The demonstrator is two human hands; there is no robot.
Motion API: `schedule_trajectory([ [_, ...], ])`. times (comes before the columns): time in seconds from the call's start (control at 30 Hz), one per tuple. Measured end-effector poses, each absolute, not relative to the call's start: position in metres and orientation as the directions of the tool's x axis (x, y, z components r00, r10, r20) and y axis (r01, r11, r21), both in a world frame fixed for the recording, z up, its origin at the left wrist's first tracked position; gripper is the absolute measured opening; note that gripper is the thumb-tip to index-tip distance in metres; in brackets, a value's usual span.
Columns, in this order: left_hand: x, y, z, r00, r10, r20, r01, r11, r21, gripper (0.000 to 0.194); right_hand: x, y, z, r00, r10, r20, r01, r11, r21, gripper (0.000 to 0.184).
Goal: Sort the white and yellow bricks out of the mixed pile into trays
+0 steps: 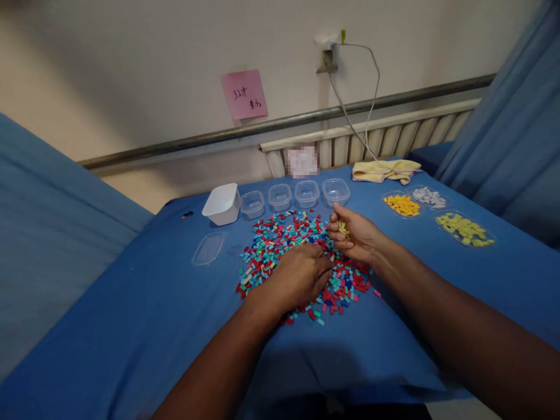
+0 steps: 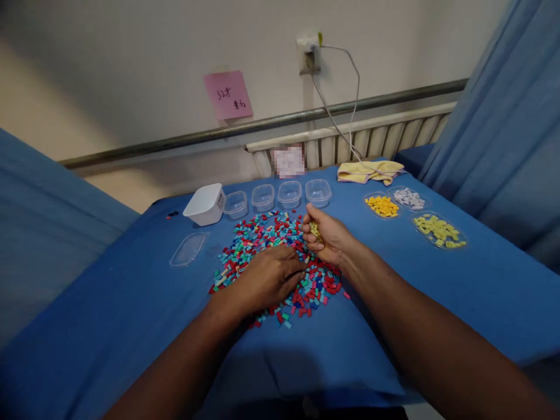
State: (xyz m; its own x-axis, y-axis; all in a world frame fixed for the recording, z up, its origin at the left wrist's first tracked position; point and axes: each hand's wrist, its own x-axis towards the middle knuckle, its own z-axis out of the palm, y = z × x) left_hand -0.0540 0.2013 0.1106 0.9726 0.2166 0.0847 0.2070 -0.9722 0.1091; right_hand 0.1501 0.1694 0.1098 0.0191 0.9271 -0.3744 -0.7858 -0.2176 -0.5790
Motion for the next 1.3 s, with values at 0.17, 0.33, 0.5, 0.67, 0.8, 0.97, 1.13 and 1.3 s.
schedule_trajectory([
  [0.17, -0.053, 0.201, 0.113, 0.977, 0.190, 0.092, 0.190, -0.982, 0.008, 0.027, 0.148, 0.170, 0.107, 0.030, 0.929, -0.369, -0.766, -0.216, -0.606, 0.039],
  [0.33, -0.050, 0.200, 0.111, 0.982, 0.138, 0.126, 0.137, -0.990, 0.013, 0.017, 0.169, 0.171, 0.109, 0.090, 0.937, -0.336, -0.763, -0.152, -0.629, 0.038],
  [0.5, -0.054, 0.206, 0.107, 0.932, 0.318, 0.173, 0.268, -0.927, 0.263, 0.011, 0.194, 0.171, 0.111, 0.233, 0.925, -0.301, -0.709, -0.051, -0.704, 0.041],
  [0.67, -0.047, 0.217, 0.104, 0.709, 0.554, 0.436, 0.301, -0.797, 0.523, 0.020, 0.163, 0.167, 0.102, 0.138, 0.936, -0.324, -0.603, -0.180, -0.777, 0.038],
  [0.8, -0.037, 0.219, 0.101, 0.653, 0.513, 0.557, 0.257, -0.842, 0.474, 0.017, 0.137, 0.165, 0.098, 0.059, 0.949, -0.309, -0.523, -0.234, -0.820, 0.045],
  [0.97, -0.035, 0.223, 0.096, 0.630, 0.402, 0.664, 0.194, -0.910, 0.367, 0.011, 0.137, 0.166, 0.100, 0.061, 0.949, -0.309, -0.463, -0.247, -0.851, 0.049],
  [1.13, -0.030, 0.229, 0.091, 0.639, 0.296, 0.710, 0.144, -0.953, 0.268, 0.020, 0.131, 0.173, 0.103, 0.072, 0.955, -0.289, -0.369, -0.244, -0.897, 0.051],
  [1.3, -0.034, 0.226, 0.091, 0.649, 0.287, 0.704, 0.118, -0.953, 0.279, 0.036, 0.163, 0.157, 0.108, 0.271, 0.943, -0.195, -0.104, -0.173, -0.979, 0.064],
])
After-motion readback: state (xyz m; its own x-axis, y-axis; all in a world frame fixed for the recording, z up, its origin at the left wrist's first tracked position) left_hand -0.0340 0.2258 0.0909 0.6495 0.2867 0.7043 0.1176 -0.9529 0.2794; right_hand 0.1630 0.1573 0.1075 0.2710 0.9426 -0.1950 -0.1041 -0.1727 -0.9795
